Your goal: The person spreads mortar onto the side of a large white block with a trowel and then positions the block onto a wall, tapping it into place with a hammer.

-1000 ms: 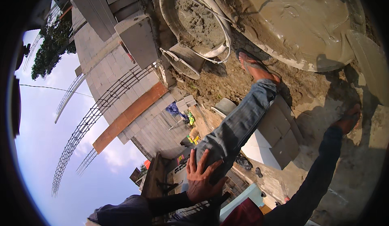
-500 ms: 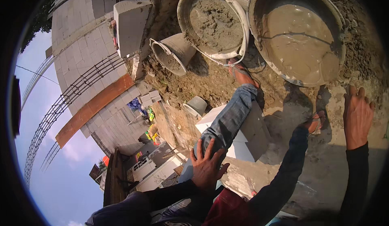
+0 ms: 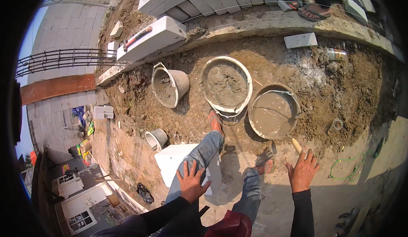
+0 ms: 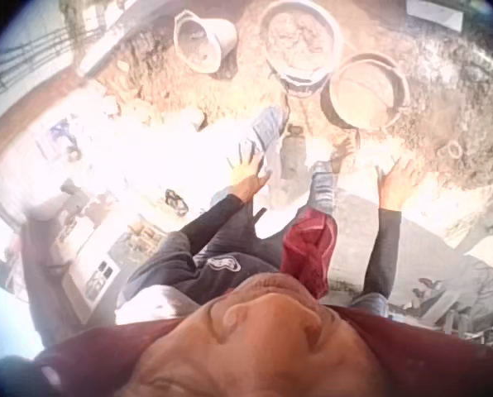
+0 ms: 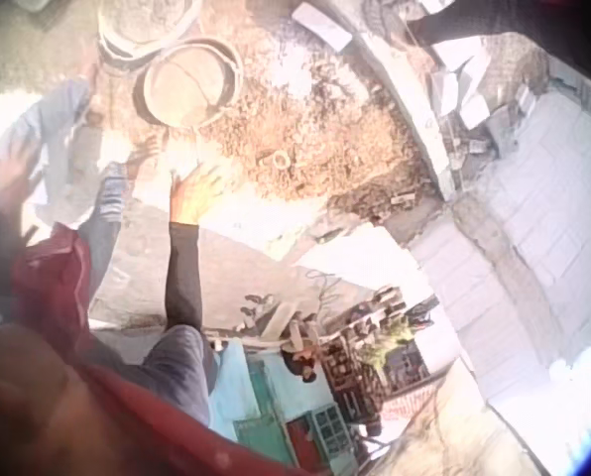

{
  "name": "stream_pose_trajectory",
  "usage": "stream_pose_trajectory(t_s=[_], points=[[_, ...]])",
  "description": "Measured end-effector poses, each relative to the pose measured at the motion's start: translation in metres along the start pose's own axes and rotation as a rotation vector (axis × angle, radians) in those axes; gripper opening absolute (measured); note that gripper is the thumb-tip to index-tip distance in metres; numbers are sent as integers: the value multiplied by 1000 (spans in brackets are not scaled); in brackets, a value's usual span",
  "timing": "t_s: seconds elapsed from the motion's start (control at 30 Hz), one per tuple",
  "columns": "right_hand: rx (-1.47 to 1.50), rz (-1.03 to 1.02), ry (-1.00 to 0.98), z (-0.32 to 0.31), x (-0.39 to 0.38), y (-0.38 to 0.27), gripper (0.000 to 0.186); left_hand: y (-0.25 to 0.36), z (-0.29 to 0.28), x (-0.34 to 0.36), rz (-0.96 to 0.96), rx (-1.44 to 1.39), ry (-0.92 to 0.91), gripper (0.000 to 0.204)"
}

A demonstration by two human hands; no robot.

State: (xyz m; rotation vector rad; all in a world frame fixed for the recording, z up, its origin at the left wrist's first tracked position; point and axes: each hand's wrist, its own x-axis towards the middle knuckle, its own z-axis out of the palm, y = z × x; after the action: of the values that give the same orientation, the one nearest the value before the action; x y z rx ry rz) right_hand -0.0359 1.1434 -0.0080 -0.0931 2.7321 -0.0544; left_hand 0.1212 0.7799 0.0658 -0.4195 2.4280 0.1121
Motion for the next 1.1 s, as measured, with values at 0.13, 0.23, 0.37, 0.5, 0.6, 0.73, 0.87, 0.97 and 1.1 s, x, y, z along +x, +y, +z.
stream_pose_trajectory(t_s=[0.13,0.23,0.37,0.5,0.6,0.73,0.87,0.97,1.1], points=[[149,-194,-4,-54,11,-88,68,-47,-15,2,-45,-457,179,73],[312,-416,14,-109,60,-205,58,-84,-29,17,-253,-470,119,82],[454,-654,86,-151,163,-363,49,-127,-54,73,-393,-395,66,90],[417,-873,224,-167,282,-543,48,-157,-81,128,-352,-454,90,86],[422,-937,277,-163,368,-672,50,-193,-116,160,-367,-548,14,84],[144,-986,380,-134,431,-799,48,-230,-126,190,-431,-737,-33,89],[-139,-980,231,-130,461,-823,40,-263,-128,300,-632,-1266,57,103],[-95,-1104,290,-125,478,-817,31,-292,-178,416,-628,-1931,128,110],[197,-1166,123,-154,449,-796,29,-343,-250,519,-607,-2213,264,130]])
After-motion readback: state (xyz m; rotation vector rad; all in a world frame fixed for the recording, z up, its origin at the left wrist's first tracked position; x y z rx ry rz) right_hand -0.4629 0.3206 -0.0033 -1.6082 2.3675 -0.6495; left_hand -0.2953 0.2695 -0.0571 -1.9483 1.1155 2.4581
